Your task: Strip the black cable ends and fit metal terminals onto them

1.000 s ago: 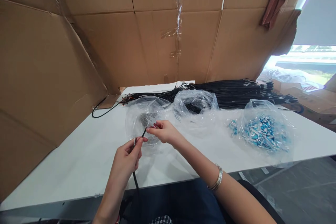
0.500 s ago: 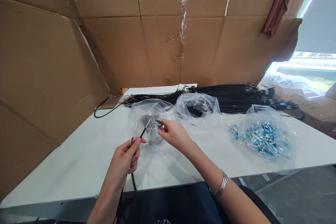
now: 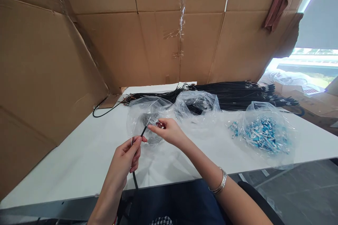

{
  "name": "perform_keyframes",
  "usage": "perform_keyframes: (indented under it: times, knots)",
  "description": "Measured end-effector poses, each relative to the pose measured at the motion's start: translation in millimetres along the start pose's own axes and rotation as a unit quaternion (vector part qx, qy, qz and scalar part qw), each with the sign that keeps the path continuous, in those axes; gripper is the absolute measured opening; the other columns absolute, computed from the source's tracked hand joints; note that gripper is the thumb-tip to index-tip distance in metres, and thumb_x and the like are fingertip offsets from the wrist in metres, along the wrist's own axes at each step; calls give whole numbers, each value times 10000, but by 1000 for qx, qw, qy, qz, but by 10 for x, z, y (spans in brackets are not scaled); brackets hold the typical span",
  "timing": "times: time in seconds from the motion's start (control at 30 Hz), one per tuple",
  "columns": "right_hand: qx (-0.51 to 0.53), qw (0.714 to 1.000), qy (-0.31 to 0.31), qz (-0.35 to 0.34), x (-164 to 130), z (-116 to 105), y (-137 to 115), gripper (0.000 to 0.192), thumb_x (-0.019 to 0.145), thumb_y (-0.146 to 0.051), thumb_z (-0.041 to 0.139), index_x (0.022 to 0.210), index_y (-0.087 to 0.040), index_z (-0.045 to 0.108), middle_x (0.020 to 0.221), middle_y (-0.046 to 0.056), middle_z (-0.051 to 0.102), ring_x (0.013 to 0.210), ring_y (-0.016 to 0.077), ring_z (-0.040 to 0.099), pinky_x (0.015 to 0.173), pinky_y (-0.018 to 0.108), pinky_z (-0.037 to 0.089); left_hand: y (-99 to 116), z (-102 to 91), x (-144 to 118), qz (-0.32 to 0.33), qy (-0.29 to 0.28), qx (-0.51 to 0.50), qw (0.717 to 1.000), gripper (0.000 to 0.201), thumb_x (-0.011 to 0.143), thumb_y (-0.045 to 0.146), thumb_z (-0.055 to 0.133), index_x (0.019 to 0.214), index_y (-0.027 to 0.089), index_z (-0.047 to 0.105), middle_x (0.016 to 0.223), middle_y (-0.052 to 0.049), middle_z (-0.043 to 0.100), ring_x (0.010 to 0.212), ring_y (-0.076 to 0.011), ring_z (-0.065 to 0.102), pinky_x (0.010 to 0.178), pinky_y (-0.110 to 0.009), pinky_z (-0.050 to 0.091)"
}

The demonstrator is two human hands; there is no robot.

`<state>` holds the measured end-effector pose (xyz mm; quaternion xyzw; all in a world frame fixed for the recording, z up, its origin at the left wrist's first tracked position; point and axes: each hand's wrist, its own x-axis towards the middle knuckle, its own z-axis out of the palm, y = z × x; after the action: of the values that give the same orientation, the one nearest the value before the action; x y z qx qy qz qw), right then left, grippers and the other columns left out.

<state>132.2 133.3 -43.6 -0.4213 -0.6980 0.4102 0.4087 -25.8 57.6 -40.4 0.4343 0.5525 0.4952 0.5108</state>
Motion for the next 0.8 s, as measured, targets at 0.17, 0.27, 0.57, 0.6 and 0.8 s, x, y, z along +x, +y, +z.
perform_keyframes:
  times: [0.17,0.27,0.57,0.6,0.8]
  knots:
    - [3,1000,15,-25,-29,46,-8,388,814,-470,573,620,-215,354,596,-50,310,559,114,298,513,262,234,-16,12,12,-3,2,-9,1000,374,743,533,642,857,177,622,480,120,285,378,-43,150,321,-162,173]
    - [-8,999,9,-37,-51,65,20,365,831,-437,562,634,-217,347,600,-51,314,564,117,302,523,262,240,-14,15,18,0,3,-21,1000,368,745,528,641,852,177,615,475,122,285,376,-39,137,322,-163,161]
    - [-51,998,-4,-27,-60,29,221,296,832,-305,568,634,-218,365,569,-57,359,548,122,326,531,267,240,16,-9,-37,33,26,-33,999,326,804,496,618,893,183,622,504,111,297,402,-56,203,336,-160,225]
    - [-47,999,6,-20,-58,24,233,273,844,-315,553,655,-219,380,585,-53,380,556,126,347,535,267,252,12,-8,-38,37,27,-30,998,335,801,493,628,917,178,636,502,108,310,402,-59,224,336,-163,242]
    - [23,999,43,16,-118,1,107,249,858,-412,529,729,-208,466,638,-43,385,583,128,389,538,261,303,11,25,-41,59,38,-11,997,344,768,443,694,955,156,723,567,45,556,411,-61,390,451,-212,450]
